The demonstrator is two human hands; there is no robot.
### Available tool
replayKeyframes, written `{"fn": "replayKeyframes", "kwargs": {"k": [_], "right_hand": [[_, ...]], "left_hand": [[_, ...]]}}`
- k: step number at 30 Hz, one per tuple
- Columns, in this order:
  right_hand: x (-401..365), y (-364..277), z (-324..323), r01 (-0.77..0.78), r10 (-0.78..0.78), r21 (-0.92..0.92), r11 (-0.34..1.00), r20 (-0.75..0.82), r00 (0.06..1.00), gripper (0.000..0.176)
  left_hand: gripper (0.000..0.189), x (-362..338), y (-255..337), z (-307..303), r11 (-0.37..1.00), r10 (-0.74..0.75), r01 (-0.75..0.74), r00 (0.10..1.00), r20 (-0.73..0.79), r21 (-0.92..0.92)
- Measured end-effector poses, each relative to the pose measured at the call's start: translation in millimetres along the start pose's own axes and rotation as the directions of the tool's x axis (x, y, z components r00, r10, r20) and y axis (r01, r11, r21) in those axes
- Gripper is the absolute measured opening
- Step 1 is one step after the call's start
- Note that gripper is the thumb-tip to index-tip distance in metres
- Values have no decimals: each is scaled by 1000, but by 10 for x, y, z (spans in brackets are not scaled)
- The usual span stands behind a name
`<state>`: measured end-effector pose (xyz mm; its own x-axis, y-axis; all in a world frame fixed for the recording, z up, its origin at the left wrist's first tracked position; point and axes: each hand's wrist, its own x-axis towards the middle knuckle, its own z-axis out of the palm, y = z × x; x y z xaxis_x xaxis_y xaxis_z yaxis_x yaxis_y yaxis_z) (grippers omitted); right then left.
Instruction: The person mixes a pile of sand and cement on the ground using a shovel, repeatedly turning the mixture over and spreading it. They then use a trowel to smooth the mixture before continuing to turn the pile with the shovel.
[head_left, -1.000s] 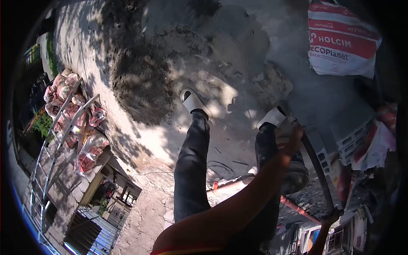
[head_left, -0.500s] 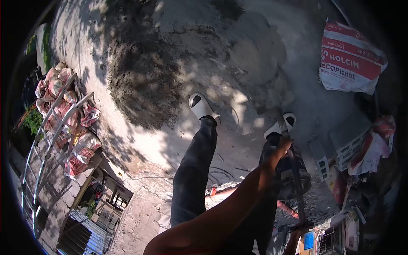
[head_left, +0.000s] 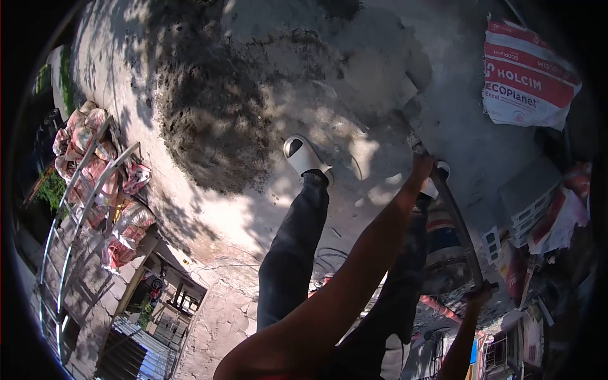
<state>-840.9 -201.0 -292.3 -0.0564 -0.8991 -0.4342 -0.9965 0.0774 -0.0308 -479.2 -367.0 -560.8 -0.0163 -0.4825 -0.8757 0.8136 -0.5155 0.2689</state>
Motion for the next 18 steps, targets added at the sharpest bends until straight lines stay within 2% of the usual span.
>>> {"fn": "replayKeyframes", "kwargs": {"k": [1,2,4,5,7,8,10,12,14,15,16,18], "right_hand": [[298,-143,148,-375,456,649,662,48,889,18],[567,-292,259,-412,675,904,-118,377,634,19],[841,-506,301,-509,566,850,135,355,744,17],[984,-750,238,-502,565,854,134,350,747,17],[1174,-1411,24,-479,670,878,-10,361,648,23],[1175,-1476,16,-476,665,879,-14,364,652,23],[1202,-1629,51,-412,678,911,-11,309,667,22],[1107,-1613,134,-474,643,880,-37,384,663,23],[1106,-1872,103,-403,556,884,-237,463,690,9],[1110,-2071,30,-439,596,884,-160,441,671,9],[1089,-2064,114,-441,583,880,-178,455,673,9],[1007,-1798,390,-487,415,853,186,381,826,14]], "left_hand": [[8,94,319,29,998,7,-10,999,-50,-54],[8,207,560,4,994,12,-23,995,-101,-109],[9,249,1065,-26,986,-88,65,985,-147,-152],[9,322,1151,-86,987,-83,61,986,-141,-151],[11,511,1246,-246,980,-61,32,988,-144,-195],[11,412,1350,-215,981,-52,23,988,-145,-193],[12,225,1531,-214,940,8,-75,980,-201,-331],[15,210,1555,-379,942,17,-107,962,-274,-317],[21,212,1545,-671,967,107,-151,971,-213,-204],[15,163,1554,-796,959,111,-158,973,-205,-234],[11,22,1650,-865,950,115,-165,974,-196,-264],[10,-285,1995,-968,953,57,-117,975,-215,-279]]}}
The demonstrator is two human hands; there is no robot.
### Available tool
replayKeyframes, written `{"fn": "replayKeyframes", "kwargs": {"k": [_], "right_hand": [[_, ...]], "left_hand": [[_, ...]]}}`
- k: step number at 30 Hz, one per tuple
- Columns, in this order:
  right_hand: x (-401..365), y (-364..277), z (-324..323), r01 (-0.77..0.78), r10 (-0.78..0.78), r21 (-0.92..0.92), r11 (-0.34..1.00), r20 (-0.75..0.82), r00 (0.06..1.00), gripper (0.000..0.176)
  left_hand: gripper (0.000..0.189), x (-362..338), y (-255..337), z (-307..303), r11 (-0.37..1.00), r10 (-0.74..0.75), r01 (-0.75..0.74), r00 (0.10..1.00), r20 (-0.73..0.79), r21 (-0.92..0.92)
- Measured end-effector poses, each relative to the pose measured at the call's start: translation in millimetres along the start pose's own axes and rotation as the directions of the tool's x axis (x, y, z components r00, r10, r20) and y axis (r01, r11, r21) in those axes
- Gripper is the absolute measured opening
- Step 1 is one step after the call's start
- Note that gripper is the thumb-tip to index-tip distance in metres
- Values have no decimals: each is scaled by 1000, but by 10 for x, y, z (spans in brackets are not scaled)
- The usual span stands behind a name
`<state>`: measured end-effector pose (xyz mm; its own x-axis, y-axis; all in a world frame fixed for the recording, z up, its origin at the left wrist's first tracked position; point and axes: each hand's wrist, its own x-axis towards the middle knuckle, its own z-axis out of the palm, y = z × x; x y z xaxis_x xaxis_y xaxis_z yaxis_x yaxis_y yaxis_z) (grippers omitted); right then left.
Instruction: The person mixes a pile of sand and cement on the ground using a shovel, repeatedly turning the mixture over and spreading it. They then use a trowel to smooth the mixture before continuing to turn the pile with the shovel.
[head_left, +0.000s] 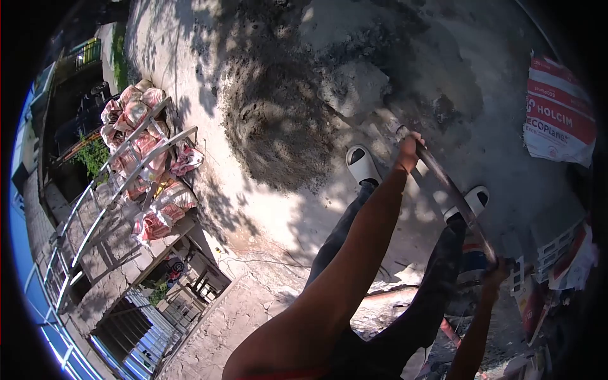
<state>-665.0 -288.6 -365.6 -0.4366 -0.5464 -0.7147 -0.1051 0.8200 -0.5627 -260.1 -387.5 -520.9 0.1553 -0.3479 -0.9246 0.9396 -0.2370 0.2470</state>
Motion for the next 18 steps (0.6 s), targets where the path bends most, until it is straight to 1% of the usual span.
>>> {"fn": "replayKeyframes", "kwargs": {"k": [1,2,3,4,5,6,7,8,9,10,11,12,13,14,15,16,17,18], "right_hand": [[82,77,63,-9,11,42,999,-46,999,11],[104,116,204,-13,15,53,999,-43,999,11],[109,164,353,100,-100,11,995,-27,995,10],[79,136,526,215,-215,-27,976,-7,977,9],[-213,-142,804,562,-611,-420,713,23,792,8],[-623,-421,1032,504,-500,-235,831,79,862,8],[-1035,-701,1260,390,-380,-58,919,135,915,10],[-1277,-908,1310,754,-650,-47,656,473,595,9],[-1505,-970,1400,891,-724,3,455,583,368,12],[-1733,-1031,1487,964,-749,107,242,653,115,15],[-1911,-901,1524,995,-677,75,68,736,-9,20],[-2056,-664,1524,990,-671,136,26,737,-83,21],[-2180,-594,1470,985,-685,168,30,721,-102,18],[-2205,-734,1356,984,-685,165,61,724,-79,20],[-2124,-737,1218,988,-656,132,85,753,-45,22],[-2033,-820,1035,989,-616,98,114,788,-7,25],[-1879,-968,806,991,-535,41,125,844,33,28],[-1740,-931,635,975,-540,-6,221,832,127,26]], "left_hand": [[11,140,64,-237,1000,11,-11,999,34,11],[10,109,261,-345,1000,16,-17,998,58,19],[13,61,470,-462,999,48,-50,982,180,5],[13,-127,739,-512,998,53,-49,981,188,-28],[14,-232,962,-555,994,98,-95,994,50,-53],[14,-383,1216,-634,985,105,-94,992,65,-144],[15,-527,1457,-764,975,182,-176,982,38,-135],[15,-655,1677,-938,953,248,-242,969,7,-179],[15,-863,1912,-1050,961,240,-239,971,-11,-140],[15,-1133,2051,-1073,963,270,-270,960,-75,15],[16,-1258,2170,-1271,969,245,-245,964,-100,4],[17,-1352,2275,-1411,969,241,-229,957,-161,92],[18,-1537,2313,-1453,977,210,-211,974,-83,-9],[18,-1685,2301,-1388,978,182,-180,983,7,-102],[18,-1750,2259,-1302,979,184,-183,983,4,-96],[19,-1917,2139,-1110,979,151,-140,986,69,-145],[19,-2054,2002,-908,976,127,-99,982,140,-196],[18,-2084,1870,-727,979,198,-189,969,146,-74]]}}
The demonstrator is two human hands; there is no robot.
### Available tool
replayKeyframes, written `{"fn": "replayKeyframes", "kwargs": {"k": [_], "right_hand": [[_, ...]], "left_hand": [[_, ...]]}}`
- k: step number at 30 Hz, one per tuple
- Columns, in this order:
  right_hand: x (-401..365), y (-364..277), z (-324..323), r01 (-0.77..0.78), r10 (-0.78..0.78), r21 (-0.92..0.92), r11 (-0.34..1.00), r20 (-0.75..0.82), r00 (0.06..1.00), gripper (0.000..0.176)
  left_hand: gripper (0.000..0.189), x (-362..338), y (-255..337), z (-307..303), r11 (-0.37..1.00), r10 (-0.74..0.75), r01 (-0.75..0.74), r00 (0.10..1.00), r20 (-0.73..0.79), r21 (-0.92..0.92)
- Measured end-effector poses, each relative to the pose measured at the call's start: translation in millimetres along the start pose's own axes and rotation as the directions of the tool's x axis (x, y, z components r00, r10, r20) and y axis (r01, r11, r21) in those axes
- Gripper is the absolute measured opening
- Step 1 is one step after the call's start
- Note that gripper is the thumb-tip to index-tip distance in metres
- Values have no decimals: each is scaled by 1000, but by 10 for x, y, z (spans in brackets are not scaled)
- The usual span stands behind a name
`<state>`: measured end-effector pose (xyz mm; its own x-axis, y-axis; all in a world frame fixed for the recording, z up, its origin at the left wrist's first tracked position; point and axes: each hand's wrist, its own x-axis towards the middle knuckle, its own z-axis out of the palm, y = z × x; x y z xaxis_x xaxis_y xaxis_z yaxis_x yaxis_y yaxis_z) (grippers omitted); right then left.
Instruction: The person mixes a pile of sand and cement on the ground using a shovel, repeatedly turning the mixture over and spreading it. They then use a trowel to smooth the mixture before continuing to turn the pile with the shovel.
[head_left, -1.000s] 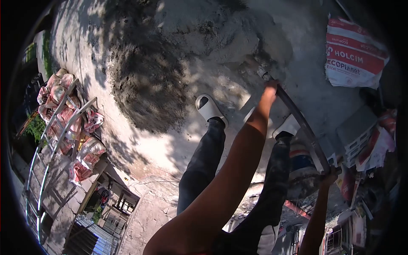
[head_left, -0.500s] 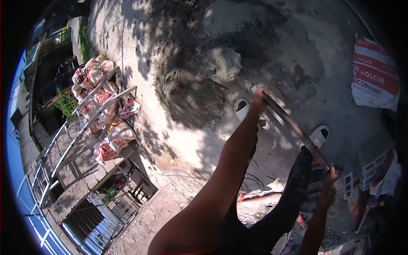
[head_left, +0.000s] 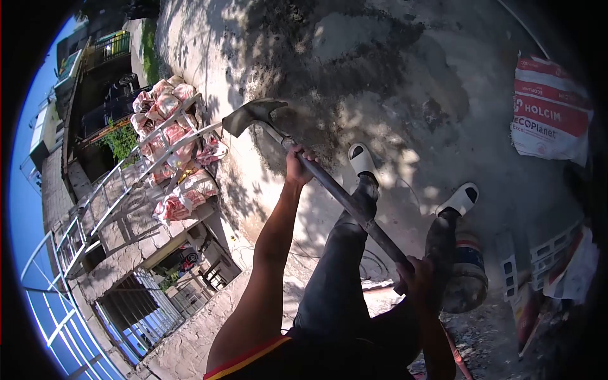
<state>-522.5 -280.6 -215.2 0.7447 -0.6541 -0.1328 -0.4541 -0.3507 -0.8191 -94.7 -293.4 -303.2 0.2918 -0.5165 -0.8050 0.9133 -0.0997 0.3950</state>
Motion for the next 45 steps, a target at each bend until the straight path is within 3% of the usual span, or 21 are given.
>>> {"fn": "replayKeyframes", "kwargs": {"k": [4,6,8,10,13,16,20,21,26,27,28,29,31,32,33,34,36,38,42,44,45], "right_hand": [[-434,694,-289,-179,169,-4,984,-308,936,23],[-609,981,-508,-497,781,681,538,-182,597,22],[-1304,1428,-524,-656,851,544,524,-295,435,26],[-1761,1547,-802,-706,527,-251,662,-515,677,30],[-2831,1620,-955,-916,749,145,373,-631,205,21],[-3513,1368,-1349,-863,731,-495,102,-550,403,48],[-3889,1615,-1643,-941,776,-320,108,-565,281,41],[-3881,1769,-1709,-958,776,-253,134,-574,261,39],[-2993,2768,-2009,-960,836,60,275,-507,208,31],[-2630,2945,-2067,-938,810,-124,323,-477,342,30],[-1878,2794,-2146,-635,517,-683,361,-420,746,29],[-1445,2860,-2154,-863,718,-271,427,-478,506,28],[-603,3005,-2164,-538,888,786,305,-439,-138,29],[-432,3121,-2195,-620,883,675,400,-465,65,25],[-14,2913,-2203,-931,792,72,359,-551,263,24],[282,2730,-2207,-922,755,-272,277,-532,384,23],[666,2489,-2163,-652,681,-752,95,-428,594,22],[826,2401,-2054,-455,649,-890,31,-328,686,22],[854,2319,-1645,-785,559,-212,581,-597,575,17],[1133,2153,-1498,-722,579,32,691,-624,525,18],[1285,2040,-1444,-781,758,265,565,-541,365,17]], "left_hand": [[18,355,-844,851,998,43,-48,988,-145,-32],[16,753,-1529,932,996,-47,59,986,-162,73],[15,1093,-2375,862,959,-257,266,962,-89,98],[15,951,-3244,1183,910,-181,236,966,-186,340],[12,583,-4329,1548,857,-348,410,907,-236,312],[14,501,-5311,1535,689,-521,600,800,-299,406],[16,443,-5750,1719,759,-442,424,893,-89,493],[16,462,-5650,1806,814,-318,263,948,18,518],[13,1415,-5052,1881,874,-368,384,923,-110,298],[13,1666,-4840,1916,896,-333,354,935,-124,268],[11,1854,-4541,1993,913,-325,342,939,-110,223],[10,2015,-4221,2037,927,-318,331,943,-99,177],[8,2267,-3555,2065,948,-318,319,947,-39,11],[8,2448,-3310,1978,958,-286,285,957,46,17],[8,2599,-3112,1869,969,-248,248,960,134,16],[8,2645,-2923,1825,971,-237,240,961,143,-7],[10,2705,-2613,1804,964,-256,261,963,80,-59],[8,2703,-2419,1746,973,-217,221,974,64,-72],[9,2521,-2028,1524,920,-329,334,942,59,-207],[5,2415,-1729,1367,964,-264,267,943,-201,-8],[5,2364,-1559,1261,970,-238,243,948,-212,-3]]}}
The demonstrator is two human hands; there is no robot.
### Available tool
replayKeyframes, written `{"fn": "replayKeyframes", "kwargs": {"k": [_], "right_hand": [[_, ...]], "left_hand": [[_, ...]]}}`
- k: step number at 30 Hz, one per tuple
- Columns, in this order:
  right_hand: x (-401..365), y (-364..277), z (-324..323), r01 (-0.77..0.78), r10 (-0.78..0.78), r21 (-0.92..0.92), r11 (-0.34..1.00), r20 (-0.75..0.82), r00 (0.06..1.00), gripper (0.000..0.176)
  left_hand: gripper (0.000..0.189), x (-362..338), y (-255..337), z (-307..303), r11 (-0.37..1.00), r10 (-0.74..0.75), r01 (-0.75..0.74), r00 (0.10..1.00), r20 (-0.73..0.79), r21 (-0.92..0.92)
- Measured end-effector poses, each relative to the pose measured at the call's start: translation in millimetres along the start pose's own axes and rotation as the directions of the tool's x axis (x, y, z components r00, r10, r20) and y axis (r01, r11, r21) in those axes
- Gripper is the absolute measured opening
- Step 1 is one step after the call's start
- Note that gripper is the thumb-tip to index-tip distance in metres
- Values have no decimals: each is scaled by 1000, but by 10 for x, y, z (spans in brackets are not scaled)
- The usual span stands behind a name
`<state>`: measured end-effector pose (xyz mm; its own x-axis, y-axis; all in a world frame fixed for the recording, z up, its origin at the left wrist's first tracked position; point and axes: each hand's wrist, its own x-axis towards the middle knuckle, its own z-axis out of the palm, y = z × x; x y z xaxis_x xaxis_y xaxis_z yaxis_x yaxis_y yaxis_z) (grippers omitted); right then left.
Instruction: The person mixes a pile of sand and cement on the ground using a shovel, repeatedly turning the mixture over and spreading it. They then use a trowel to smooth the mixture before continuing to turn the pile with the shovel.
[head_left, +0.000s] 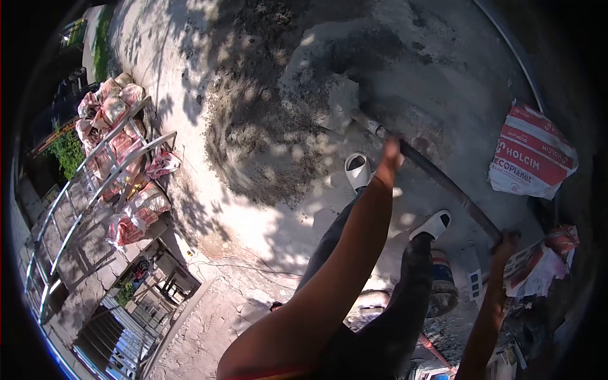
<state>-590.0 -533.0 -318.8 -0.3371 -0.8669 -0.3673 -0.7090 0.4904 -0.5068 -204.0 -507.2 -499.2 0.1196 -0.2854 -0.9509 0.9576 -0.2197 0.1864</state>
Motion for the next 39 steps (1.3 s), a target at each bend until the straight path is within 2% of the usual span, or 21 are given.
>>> {"fn": "replayKeyframes", "kwargs": {"k": [1,2,4,6,7,9,11,12,13,17,19,22,25,27,28,29,31,33,36,37,39], "right_hand": [[-88,-169,78,-253,247,93,963,73,966,16],[-167,-207,189,-252,243,105,962,93,966,16],[-359,-280,389,268,-283,120,956,134,950,16],[-895,-601,477,282,-295,116,952,118,948,6],[-1198,-739,504,416,-512,418,808,150,846,7],[-1768,-932,367,764,-854,386,517,295,429,15],[-2100,-1406,-8,912,-832,308,271,551,61,29],[-2168,-1200,-55,910,-794,336,242,607,-13,30],[-2156,-1156,-65,850,-863,430,305,503,55,38],[-1565,-481,-332,840,-803,305,449,550,229,33],[-1201,-127,-491,758,-775,283,588,466,427,31],[-837,639,-731,66,-185,208,976,631,753,27],[-606,1469,-1024,-346,235,424,837,292,927,21],[-376,2228,-1544,-308,262,339,889,175,949,26],[-274,2904,-1973,-81,84,-30,996,135,987,29],[-310,3124,-2362,135,-82,-314,940,177,981,32],[-285,3153,-3055,467,-393,-680,565,276,877,39],[-177,3390,-3692,514,-342,-809,284,416,843,41],[49,3101,-3644,262,15,-844,468,304,953,43],[192,3229,-3649,380,-180,-774,506,336,924,46],[385,3469,-3722,632,-532,-773,55,513,674,51]], "left_hand": [[5,6,83,-193,996,15,-18,999,-35,-82],[6,-1,151,-381,986,26,-37,997,-69,-164],[8,-273,401,-620,959,101,-98,995,-3,-267],[12,-726,793,-941,924,178,-151,983,46,-350],[13,-982,972,-1080,896,184,-170,983,-4,-411],[14,-1258,1222,-1593,906,275,-264,961,-12,-332],[17,-1483,1343,-2072,910,165,-180,984,-72,-373],[19,-1667,1329,-2109,891,207,-120,965,158,-437],[20,-1832,1285,-2049,879,243,-37,893,379,-476],[18,-2207,734,-1407,876,355,-130,826,438,-465],[16,-2075,399,-1048,880,384,-296,904,189,-371],[14,-1459,-254,-562,907,334,-325,943,-14,-266],[11,-719,-1438,-382,955,286,-286,958,11,77],[11,-727,-2225,18,998,65,-65,993,-102,2],[12,-795,-2604,216,1000,-2,4,991,-135,9],[13,-767,-3025,307,992,-122,124,966,-226,-9],[12,-686,-3821,271,992,-125,124,991,-48,-18],[18,-752,-4208,381,984,-169,173,983,-72,50],[32,-764,-4508,497,974,-185,191,981,-63,121],[38,-788,-4515,545,974,-175,181,983,-54,136],[48,-802,-4521,583,974,-163,169,985,-52,153]]}}
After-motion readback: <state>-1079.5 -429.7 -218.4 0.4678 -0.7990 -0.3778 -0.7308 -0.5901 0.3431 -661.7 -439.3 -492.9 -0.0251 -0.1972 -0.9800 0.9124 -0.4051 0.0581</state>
